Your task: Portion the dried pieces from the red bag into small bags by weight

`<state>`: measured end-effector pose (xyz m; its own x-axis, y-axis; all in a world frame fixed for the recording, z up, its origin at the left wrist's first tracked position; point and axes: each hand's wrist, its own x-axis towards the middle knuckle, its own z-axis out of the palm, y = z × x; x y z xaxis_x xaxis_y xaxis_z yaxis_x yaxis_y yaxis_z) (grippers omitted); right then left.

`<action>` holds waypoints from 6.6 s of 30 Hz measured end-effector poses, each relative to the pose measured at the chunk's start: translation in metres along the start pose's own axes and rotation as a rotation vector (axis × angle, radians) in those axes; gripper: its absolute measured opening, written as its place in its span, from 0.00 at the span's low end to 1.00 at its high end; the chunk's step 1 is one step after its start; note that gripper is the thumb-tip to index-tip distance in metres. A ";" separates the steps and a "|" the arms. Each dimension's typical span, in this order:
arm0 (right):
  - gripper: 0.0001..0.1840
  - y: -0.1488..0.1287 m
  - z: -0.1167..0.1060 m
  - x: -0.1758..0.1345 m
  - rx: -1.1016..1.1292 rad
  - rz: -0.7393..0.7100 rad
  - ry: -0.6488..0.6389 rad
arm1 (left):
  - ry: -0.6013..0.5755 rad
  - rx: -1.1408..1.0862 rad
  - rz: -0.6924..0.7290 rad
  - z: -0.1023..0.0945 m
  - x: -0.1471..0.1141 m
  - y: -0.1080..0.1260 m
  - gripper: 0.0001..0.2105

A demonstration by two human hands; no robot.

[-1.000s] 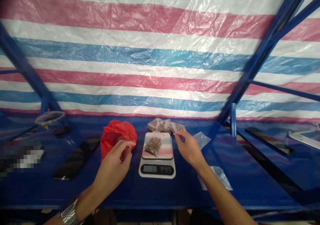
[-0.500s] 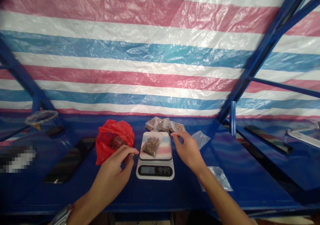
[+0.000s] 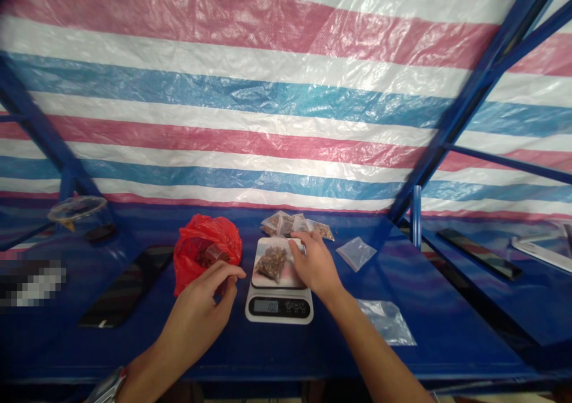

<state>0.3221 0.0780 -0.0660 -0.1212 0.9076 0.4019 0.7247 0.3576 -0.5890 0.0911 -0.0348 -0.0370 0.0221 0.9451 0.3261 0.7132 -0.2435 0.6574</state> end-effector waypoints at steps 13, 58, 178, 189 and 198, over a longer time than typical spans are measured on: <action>0.08 -0.078 0.006 0.000 0.509 -0.194 -0.258 | 0.128 -0.648 -0.362 0.025 -0.008 0.005 0.20; 0.08 -0.147 0.106 0.008 0.451 -0.059 -0.128 | -0.016 -1.398 -1.039 -0.035 0.007 -0.018 0.10; 0.19 -0.040 -0.011 -0.018 0.733 -0.068 -0.029 | 0.111 -0.755 -0.121 0.043 0.048 0.014 0.14; 0.17 -0.045 -0.012 -0.020 0.677 -0.094 0.023 | 0.135 -0.700 -0.087 0.046 0.047 0.017 0.13; 0.15 -0.050 -0.014 -0.021 0.638 -0.100 0.080 | 0.101 -0.714 -0.056 0.050 0.047 0.023 0.14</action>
<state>0.2978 0.0381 -0.0345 -0.0988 0.8530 0.5125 0.1648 0.5219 -0.8369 0.1437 0.0150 -0.0412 -0.0902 0.9440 0.3174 0.0793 -0.3109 0.9471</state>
